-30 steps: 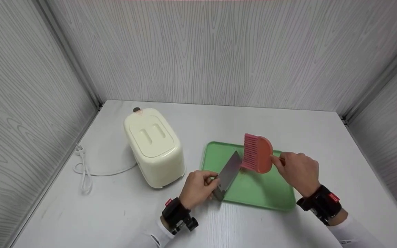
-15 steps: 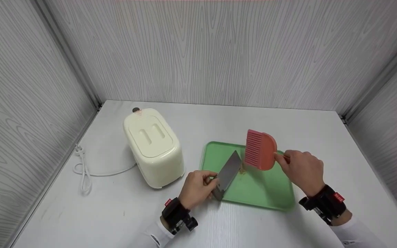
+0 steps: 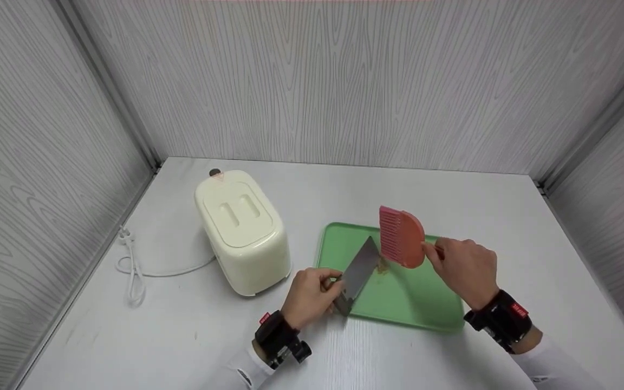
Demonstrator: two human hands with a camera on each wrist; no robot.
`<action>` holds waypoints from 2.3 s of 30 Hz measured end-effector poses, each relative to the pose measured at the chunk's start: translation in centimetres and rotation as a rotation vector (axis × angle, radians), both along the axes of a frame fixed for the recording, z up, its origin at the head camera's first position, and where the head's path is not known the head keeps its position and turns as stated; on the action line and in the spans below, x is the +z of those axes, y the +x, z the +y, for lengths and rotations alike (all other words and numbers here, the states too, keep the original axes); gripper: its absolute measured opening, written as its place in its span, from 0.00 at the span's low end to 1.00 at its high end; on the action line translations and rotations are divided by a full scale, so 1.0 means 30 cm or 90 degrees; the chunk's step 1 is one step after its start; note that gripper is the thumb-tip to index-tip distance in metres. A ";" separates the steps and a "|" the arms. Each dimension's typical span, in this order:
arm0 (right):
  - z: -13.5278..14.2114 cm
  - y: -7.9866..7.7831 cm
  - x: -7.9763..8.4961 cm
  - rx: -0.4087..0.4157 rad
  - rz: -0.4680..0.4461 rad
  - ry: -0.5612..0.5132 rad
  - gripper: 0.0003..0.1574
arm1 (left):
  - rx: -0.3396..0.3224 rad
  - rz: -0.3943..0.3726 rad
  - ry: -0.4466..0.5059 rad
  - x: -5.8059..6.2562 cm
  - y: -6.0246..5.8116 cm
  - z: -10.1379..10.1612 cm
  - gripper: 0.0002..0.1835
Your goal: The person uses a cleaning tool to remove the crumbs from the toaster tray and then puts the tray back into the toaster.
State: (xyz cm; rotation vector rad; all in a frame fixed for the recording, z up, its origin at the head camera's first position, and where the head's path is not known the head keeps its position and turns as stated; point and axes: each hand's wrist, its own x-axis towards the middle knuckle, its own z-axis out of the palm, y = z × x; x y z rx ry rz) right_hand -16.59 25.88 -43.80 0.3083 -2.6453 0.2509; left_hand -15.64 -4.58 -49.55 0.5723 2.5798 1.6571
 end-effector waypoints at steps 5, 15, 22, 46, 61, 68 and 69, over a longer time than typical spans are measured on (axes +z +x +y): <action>0.006 0.009 -0.015 0.025 0.036 0.001 0.38 | -0.004 0.005 0.008 -0.003 -0.001 -0.002 0.11; 0.030 0.032 0.028 0.009 -0.018 -0.048 0.38 | -0.001 0.011 0.007 -0.006 -0.002 -0.001 0.11; 0.044 0.034 0.050 -0.001 -0.077 -0.087 0.38 | -0.002 0.011 0.006 -0.002 -0.001 0.000 0.11; -0.024 0.039 -0.043 0.023 0.098 0.041 0.37 | 0.008 0.041 -0.026 -0.004 0.000 0.000 0.10; 0.032 0.041 -0.027 -0.019 0.038 -0.019 0.35 | 0.011 0.012 -0.010 0.004 0.002 -0.004 0.11; 0.087 0.042 -0.027 -0.063 -0.080 -0.094 0.36 | 0.011 -0.018 0.017 0.004 -0.002 -0.009 0.11; 0.096 0.042 -0.028 -0.071 -0.104 -0.107 0.37 | 0.009 -0.018 0.020 0.004 -0.002 -0.011 0.12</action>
